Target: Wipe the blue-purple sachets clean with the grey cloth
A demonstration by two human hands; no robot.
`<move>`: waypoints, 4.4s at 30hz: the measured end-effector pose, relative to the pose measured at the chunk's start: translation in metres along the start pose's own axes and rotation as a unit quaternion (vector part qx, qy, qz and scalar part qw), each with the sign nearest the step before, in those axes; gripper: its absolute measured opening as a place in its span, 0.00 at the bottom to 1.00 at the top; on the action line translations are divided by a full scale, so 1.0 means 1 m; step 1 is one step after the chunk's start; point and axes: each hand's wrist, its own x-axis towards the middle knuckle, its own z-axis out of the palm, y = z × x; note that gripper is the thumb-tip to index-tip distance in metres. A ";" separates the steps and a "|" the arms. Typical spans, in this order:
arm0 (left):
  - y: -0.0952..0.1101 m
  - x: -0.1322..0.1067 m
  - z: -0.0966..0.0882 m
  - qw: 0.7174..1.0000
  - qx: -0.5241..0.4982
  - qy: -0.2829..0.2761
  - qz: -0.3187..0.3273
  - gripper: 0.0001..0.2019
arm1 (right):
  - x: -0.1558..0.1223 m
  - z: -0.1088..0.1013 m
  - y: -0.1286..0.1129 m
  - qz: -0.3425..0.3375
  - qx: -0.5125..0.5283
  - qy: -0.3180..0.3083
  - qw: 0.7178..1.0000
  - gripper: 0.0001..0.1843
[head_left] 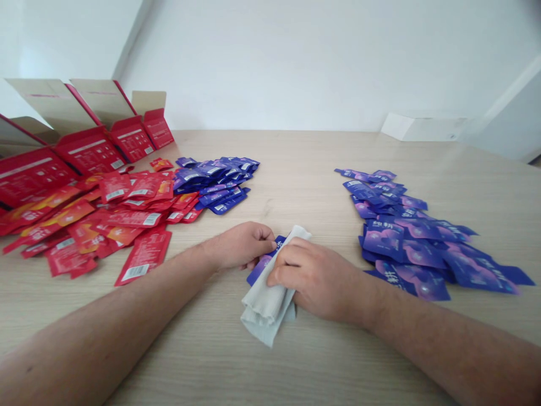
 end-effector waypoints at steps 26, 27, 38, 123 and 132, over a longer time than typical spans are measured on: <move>0.000 0.000 0.000 1.000 0.008 -0.001 0.001 0.14 | 0.000 -0.001 0.002 0.031 -0.004 0.001 1.000 0.14; 0.000 0.000 0.000 1.000 0.009 -0.002 0.003 0.14 | 0.000 -0.001 0.002 0.042 -0.008 0.002 0.999 0.15; -0.001 0.001 -0.001 1.000 0.006 -0.002 0.006 0.15 | 0.000 -0.001 0.003 0.041 -0.007 -0.002 0.999 0.15; -0.001 0.001 -0.001 1.000 0.002 -0.005 0.008 0.14 | 0.000 -0.002 0.000 0.036 -0.005 -0.009 0.999 0.13; -0.002 0.001 -0.002 1.000 0.004 -0.002 0.004 0.15 | 0.001 0.000 -0.003 0.019 -0.004 -0.016 1.000 0.11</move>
